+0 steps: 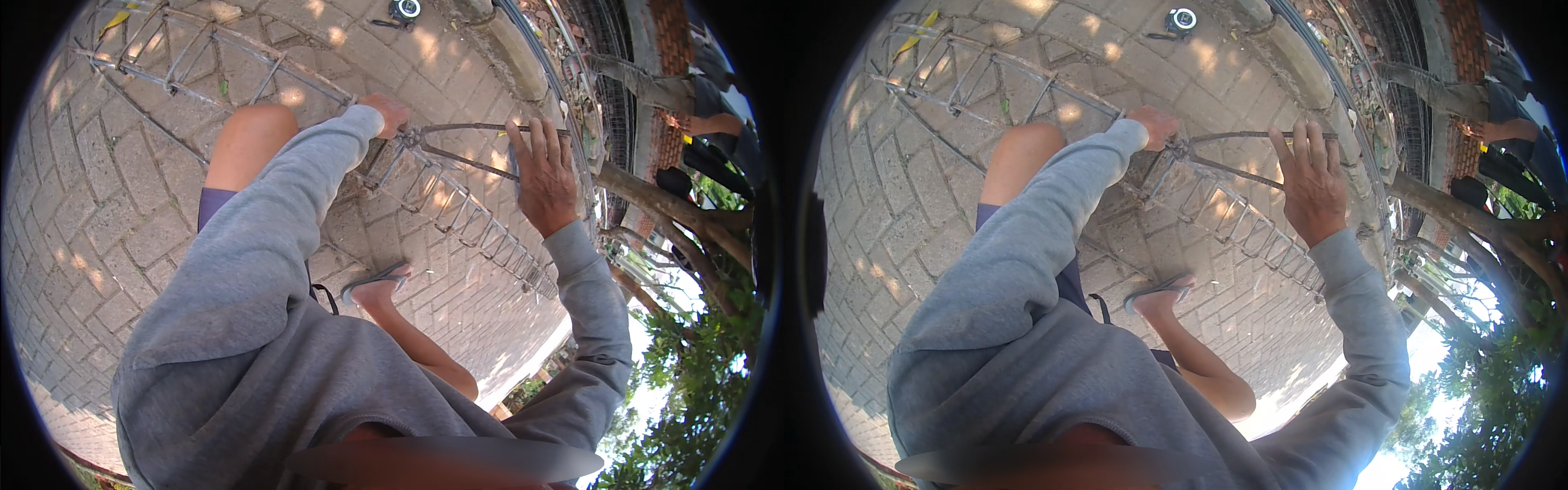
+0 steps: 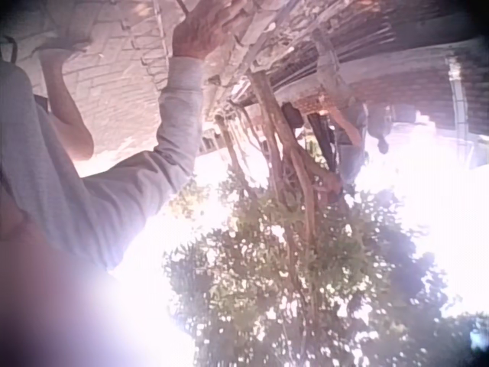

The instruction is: The person kneels on a paved outdoor surface and uses a metal rod to bend and secure wire ties on a rectangular metal grid frame. They repeatedly position the rod, twist the wire, and adjust the grid sections to fasten them together.

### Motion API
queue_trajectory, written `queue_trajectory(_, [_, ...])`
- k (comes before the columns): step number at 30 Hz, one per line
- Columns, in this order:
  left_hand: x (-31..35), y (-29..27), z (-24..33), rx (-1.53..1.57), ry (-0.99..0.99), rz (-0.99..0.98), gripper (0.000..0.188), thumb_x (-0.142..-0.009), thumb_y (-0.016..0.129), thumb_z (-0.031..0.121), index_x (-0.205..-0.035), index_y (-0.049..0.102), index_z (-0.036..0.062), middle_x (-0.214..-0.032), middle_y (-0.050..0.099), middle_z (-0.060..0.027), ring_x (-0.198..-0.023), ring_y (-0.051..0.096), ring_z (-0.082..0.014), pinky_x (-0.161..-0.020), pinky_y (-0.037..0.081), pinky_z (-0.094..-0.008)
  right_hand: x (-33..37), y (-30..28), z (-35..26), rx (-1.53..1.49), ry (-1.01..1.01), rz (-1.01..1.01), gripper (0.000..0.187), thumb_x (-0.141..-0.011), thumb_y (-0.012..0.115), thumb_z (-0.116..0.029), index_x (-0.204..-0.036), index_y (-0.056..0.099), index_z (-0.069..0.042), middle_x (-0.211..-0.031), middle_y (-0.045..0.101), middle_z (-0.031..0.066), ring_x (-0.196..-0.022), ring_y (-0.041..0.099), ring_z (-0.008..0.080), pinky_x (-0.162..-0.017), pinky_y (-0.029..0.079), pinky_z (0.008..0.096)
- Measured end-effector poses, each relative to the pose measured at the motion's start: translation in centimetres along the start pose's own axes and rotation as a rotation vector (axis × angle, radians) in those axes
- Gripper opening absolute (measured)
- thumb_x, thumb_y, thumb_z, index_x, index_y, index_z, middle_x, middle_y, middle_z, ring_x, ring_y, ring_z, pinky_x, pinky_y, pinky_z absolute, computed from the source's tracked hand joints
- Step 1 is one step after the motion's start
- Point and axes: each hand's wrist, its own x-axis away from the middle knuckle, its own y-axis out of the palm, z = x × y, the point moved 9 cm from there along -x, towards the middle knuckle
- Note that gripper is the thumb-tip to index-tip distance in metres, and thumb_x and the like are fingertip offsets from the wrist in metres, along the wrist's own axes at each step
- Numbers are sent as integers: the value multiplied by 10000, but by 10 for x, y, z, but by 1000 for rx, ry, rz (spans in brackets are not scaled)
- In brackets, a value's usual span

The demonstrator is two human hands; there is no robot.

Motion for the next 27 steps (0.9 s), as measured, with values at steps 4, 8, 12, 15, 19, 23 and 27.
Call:
queue_trajectory(4, [-2, 2, -1, -29, 0, 9, 338, -919, 622, 141, -1248, 674, 82, -1342, 656, -131, -1246, 623, -314, -1035, 510, -446, -3, -1, -1, 13, -14, -19, 662, -885, 561, -61, -1529, 437, -148, -1457, 467, 140, -1434, 382, 339, -1161, 352, 501])
queue_trajectory(8, [-4, 4, -2, -21, -9, 6, 347, -914, 627, 141, -1252, 669, 76, -1344, 656, -133, -1244, 625, -320, -1030, 511, -453, -14, -3, 0, 127, -47, -41, 625, -896, 579, -92, -1508, 462, -137, -1413, 481, 126, -1413, 394, 320, -1155, 364, 475])
queue_trajectory(12, [-2, 2, -2, -28, -43, -11, 348, -907, 631, 137, -1247, 678, 78, -1353, 652, -131, -1251, 623, -314, -1032, 511, -448, -26, -7, 3, 133, -99, -17, 576, -917, 576, -119, -1486, 485, -133, -1392, 488, 130, -1410, 396, 314, -1159, 361, 461])
queue_trajectory(15, [1, 0, -1, -9, -53, -32, 348, -902, 612, 131, -1241, 678, 85, -1333, 658, -135, -1244, 621, -324, -1028, 510, -451, -30, -6, 1, 155, -112, -21, 557, -921, 575, -123, -1472, 494, -124, -1384, 492, 132, -1400, 407, 311, -1145, 372, 451])
queue_trajectory(19, [4, -5, 2, -4, -12, 18, 359, -890, 587, 114, -1240, 665, 84, -1314, 659, -143, -1245, 608, -347, -1027, 502, -471, -35, 5, 5, 145, -64, -154, 482, -911, 580, -116, -1392, 551, -102, -1298, 544, 112, -1306, 483, 288, -1053, 422, 429])
queue_trajectory(23, [2, -2, 1, -23, 16, 29, 337, -875, 597, 116, -1202, 663, 68, -1298, 660, -147, -1231, 612, -349, -1022, 499, -481, -37, 20, 16, 152, -122, -354, 319, -890, 599, -131, -1202, 654, -90, -1086, 620, 56, -1151, 557, 236, -929, 453, 404])
queue_trajectory(27, [-2, -2, 0, -3, 36, 61, 317, -867, 613, 128, -1174, 670, 72, -1271, 671, -147, -1207, 628, -346, -1006, 509, -474, -36, 16, 19, 139, -154, -255, 298, -877, 603, -112, -1167, 669, -97, -993, 640, 34, -1100, 579, 218, -892, 462, 400])
